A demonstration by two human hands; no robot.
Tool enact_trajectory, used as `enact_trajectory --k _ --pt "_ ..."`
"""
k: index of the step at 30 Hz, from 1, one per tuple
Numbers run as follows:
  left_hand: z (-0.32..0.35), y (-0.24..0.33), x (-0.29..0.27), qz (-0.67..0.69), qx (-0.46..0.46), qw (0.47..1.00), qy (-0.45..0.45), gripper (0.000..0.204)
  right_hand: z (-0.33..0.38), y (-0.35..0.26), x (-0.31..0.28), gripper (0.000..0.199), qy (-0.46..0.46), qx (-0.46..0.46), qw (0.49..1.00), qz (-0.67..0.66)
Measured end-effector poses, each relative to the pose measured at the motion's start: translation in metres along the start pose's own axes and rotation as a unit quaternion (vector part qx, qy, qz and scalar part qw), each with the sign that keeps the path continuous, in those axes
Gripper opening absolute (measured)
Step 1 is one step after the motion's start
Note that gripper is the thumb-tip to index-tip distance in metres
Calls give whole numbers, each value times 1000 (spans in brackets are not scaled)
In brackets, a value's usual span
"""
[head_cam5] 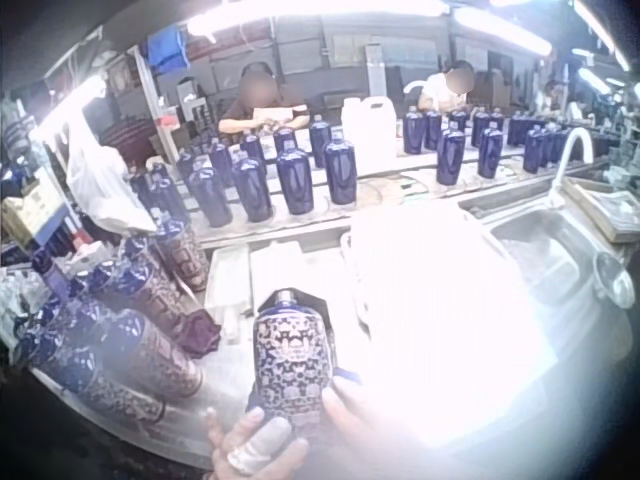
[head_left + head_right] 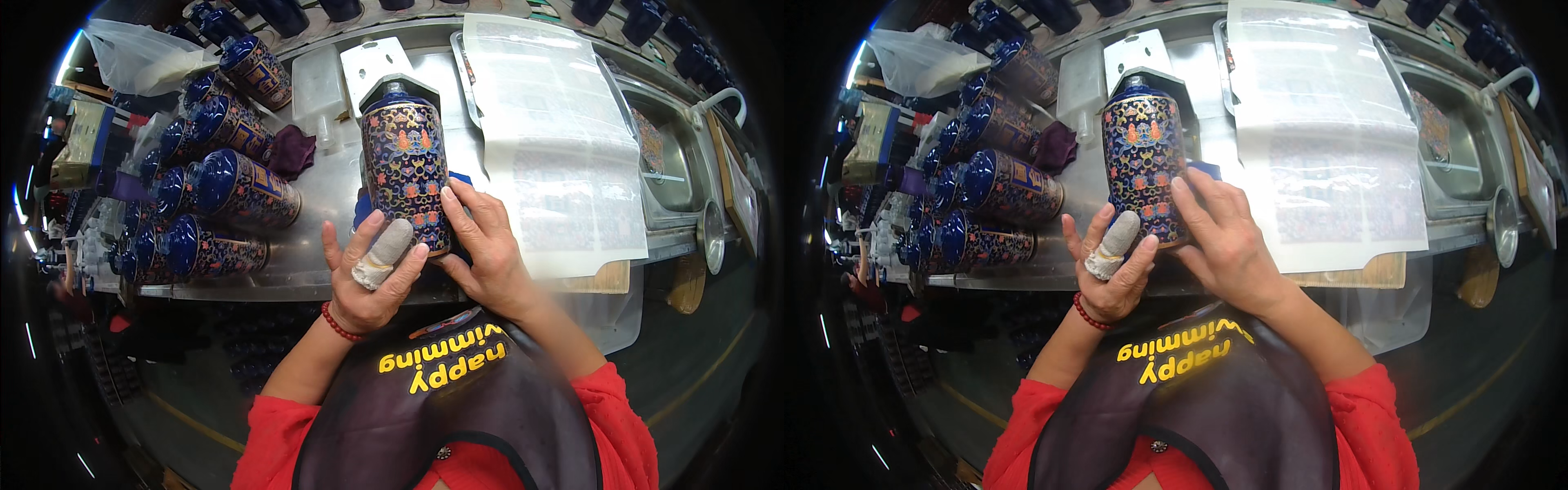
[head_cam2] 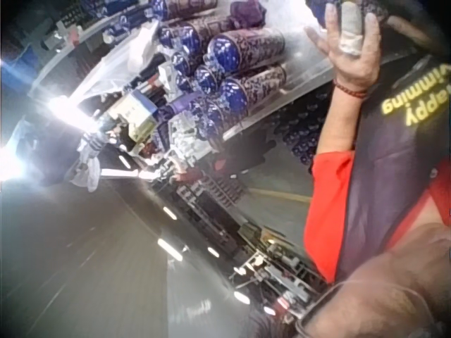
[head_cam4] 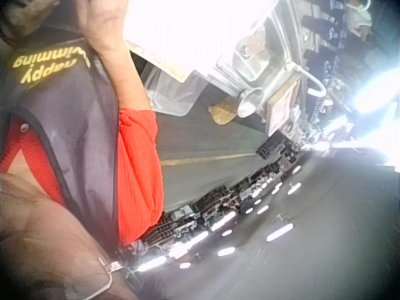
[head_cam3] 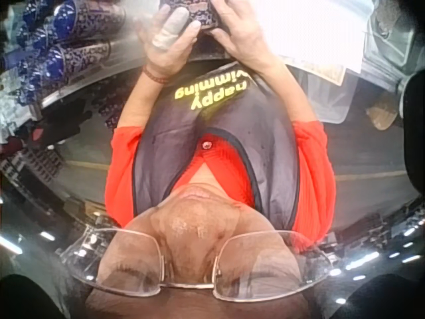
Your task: The person cleans a blue bottle with a green sponge, then selects a decorative label from a sheet and applies it to the bottle's surface, smoothing it with fingers to adhere the label.
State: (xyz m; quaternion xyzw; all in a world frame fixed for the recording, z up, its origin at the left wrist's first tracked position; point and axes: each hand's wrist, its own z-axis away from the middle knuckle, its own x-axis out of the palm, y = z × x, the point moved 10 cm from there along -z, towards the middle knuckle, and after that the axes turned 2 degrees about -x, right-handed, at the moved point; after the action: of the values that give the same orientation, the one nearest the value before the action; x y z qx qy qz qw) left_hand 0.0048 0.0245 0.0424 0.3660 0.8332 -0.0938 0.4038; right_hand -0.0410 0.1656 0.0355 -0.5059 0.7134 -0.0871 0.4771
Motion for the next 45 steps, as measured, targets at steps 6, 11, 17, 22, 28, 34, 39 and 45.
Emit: enact_trajectory --k 6,11,17,22,28,34,39,45 --pt "5 -2 0 41 -23 999 -1 27 1 1 0 79 -2 5 1000 -3" --pt "16 -9 -7 61 -83 994 31 33 1 2 1 80 0 3 1000 2" --pt "15 20 12 30 -7 999 -21 33 2 3 3 81 -10 6 1000 13" --pt "28 -1 1 110 -88 989 51 41 3 5 4 85 -24 12 1000 -5" --pt "32 -5 2 100 -78 991 38 49 3 3 3 86 -19 -2 1000 -3" --pt "-1 -12 -2 85 -29 996 12 40 -5 4 -15 73 -50 -38 997 -49" --pt "-32 -35 -5 131 -74 988 17 50 -26 21 -38 35 -25 3 998 -59" --pt "-76 -49 3 90 2 995 -50 57 -48 44 -44 22 -7 99 991 -91"
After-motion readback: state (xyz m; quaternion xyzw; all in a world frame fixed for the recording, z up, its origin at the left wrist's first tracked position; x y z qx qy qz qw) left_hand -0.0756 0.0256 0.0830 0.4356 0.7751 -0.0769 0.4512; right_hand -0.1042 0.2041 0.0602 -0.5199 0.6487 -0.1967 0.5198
